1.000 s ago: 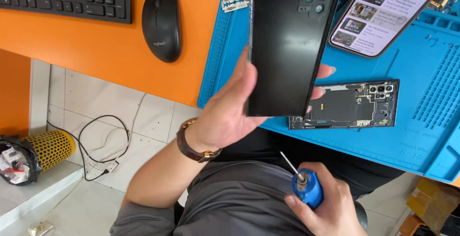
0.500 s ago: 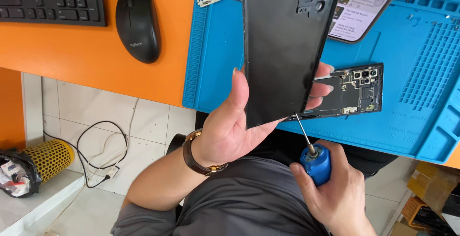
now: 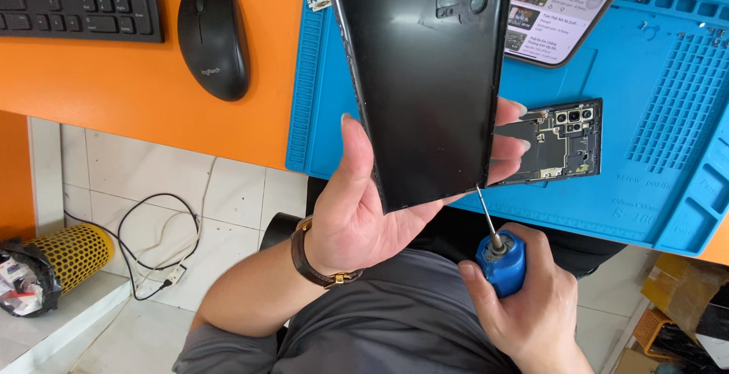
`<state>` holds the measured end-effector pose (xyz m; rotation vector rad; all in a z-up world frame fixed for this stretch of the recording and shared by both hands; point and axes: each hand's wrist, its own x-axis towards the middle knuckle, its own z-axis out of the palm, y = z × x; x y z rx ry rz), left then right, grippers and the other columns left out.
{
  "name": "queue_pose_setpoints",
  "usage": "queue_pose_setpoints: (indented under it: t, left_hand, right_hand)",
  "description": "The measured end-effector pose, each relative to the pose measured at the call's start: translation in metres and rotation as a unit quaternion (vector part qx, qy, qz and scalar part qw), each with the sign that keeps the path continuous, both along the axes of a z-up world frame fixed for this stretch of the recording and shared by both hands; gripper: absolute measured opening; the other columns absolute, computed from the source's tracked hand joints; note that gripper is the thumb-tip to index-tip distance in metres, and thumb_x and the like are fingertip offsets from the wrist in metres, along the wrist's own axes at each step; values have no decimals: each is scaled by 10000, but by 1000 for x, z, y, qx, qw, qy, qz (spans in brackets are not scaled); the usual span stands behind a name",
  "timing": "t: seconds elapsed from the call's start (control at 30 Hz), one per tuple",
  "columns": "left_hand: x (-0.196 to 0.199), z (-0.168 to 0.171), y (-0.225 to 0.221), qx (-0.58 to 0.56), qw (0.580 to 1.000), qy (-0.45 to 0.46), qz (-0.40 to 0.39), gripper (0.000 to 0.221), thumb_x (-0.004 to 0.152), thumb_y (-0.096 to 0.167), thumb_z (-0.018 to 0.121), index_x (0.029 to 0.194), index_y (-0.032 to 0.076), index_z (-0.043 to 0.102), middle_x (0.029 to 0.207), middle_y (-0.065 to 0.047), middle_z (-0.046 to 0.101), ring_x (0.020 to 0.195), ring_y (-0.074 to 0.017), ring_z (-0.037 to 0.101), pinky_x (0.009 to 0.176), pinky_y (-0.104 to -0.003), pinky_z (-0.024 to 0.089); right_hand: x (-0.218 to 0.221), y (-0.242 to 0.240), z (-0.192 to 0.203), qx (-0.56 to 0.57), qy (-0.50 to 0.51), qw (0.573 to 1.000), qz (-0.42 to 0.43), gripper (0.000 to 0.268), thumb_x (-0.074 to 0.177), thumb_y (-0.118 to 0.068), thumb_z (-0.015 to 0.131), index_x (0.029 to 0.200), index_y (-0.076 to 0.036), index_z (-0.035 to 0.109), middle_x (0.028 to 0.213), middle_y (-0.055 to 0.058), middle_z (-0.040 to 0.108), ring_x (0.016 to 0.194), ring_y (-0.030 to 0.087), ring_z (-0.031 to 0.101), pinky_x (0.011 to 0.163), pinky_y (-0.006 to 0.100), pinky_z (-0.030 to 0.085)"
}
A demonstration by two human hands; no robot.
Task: The person uses a screwdriver to remove screws from the back cover of a smartphone. They then detach the back cover, place it on the table, and continue to unscrew components from the phone's internal frame.
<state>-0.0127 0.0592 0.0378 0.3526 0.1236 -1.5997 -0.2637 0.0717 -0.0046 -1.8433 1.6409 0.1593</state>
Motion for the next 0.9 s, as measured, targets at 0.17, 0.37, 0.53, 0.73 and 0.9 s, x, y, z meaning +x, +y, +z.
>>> queue_pose_setpoints:
  t: [0.17,0.37,0.53,0.73,0.9]
  left_hand:
    - [1,15,-7,23,1000,-13,8,1020,962,618,225,1696,-88,279,1688,-360,378,1506,-512,454,1424,-698,316]
    - [1,19,-13,99,994,30,19,1054,942,610,173,1706,-112,250,1695,-372,343,1467,-530,419,1352,-706,317]
    - [1,17,-13,53,997,-54,9,1010,955,598,252,1695,-88,279,1693,-333,392,1465,-479,495,1335,-667,408]
    - [-2,9,-9,140,985,98,38,1069,905,574,177,1697,-141,233,1677,-433,313,1482,-597,354,1357,-731,255]
    - [-6,-11,7,-46,995,-77,-36,1058,995,684,246,1705,-99,278,1704,-304,414,1620,-462,438,1484,-579,327]
  right_hand:
    - [5,-3,7,11,12,1000,-1,696,735,-657,749,1275,-231,646,864,55,804,887,449,751,748,507,566]
    - [12,-2,13,42,18,999,21,680,728,-642,766,1271,-256,630,877,-21,827,912,405,770,754,483,577]
    - [15,-4,15,69,28,997,26,679,727,-666,757,1268,-275,631,847,-14,828,905,402,779,749,479,583]
    - [13,0,9,52,10,998,32,685,716,-660,773,1263,-271,636,819,-8,818,864,401,776,736,467,587]
    - [10,4,4,28,-36,997,61,678,737,-676,754,1238,-237,631,851,-34,796,784,310,794,688,425,596]
